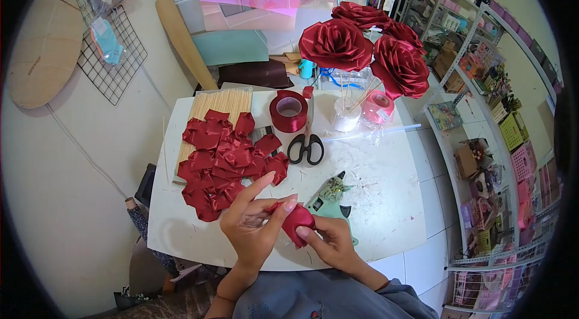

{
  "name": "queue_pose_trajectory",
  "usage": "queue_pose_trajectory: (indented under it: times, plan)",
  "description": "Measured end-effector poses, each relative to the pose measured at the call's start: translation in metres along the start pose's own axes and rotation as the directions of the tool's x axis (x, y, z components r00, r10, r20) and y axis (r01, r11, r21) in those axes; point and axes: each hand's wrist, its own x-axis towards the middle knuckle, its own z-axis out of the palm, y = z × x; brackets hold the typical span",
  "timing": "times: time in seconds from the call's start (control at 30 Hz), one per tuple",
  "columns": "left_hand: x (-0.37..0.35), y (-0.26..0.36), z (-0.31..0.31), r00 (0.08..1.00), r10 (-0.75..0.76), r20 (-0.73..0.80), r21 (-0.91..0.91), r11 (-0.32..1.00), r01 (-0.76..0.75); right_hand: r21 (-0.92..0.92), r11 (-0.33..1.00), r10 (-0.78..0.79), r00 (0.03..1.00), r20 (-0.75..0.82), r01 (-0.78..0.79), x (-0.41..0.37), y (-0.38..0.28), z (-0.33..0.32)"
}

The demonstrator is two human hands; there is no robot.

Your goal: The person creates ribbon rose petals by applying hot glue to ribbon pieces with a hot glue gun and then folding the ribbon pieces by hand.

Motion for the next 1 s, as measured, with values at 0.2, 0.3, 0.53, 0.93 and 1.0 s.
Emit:
queue_pose_trajectory:
  times: [0.2,0.3,0.53,0.93,1.0]
  plan:
    - [-0.002,-0.003,0.0,0.998,0.056,-0.005,0.017,0.998,-0.056,0.01,0.997,0.079,0.997,0.011,-0.079,-0.002,0.0,-0.003]
    - [-0.003,-0.004,0.0,0.998,0.068,-0.001,0.034,0.997,-0.067,0.001,0.995,0.098,0.995,0.011,-0.098,-0.002,0.0,-0.004]
    - [0.0,-0.005,0.006,0.997,0.067,-0.047,0.052,0.997,-0.065,0.213,0.967,0.13,0.989,0.072,-0.143,-0.001,-0.006,-0.005]
    - [0.003,-0.009,-0.001,0.986,0.127,-0.113,0.037,0.992,-0.123,0.252,0.962,0.117,0.992,-0.042,-0.103,-0.001,-0.004,-0.005]
    - [0.001,-0.003,-0.004,0.996,0.054,-0.066,-0.025,0.998,-0.055,0.26,0.962,0.107,0.991,-0.077,-0.083,0.0,-0.006,-0.007]
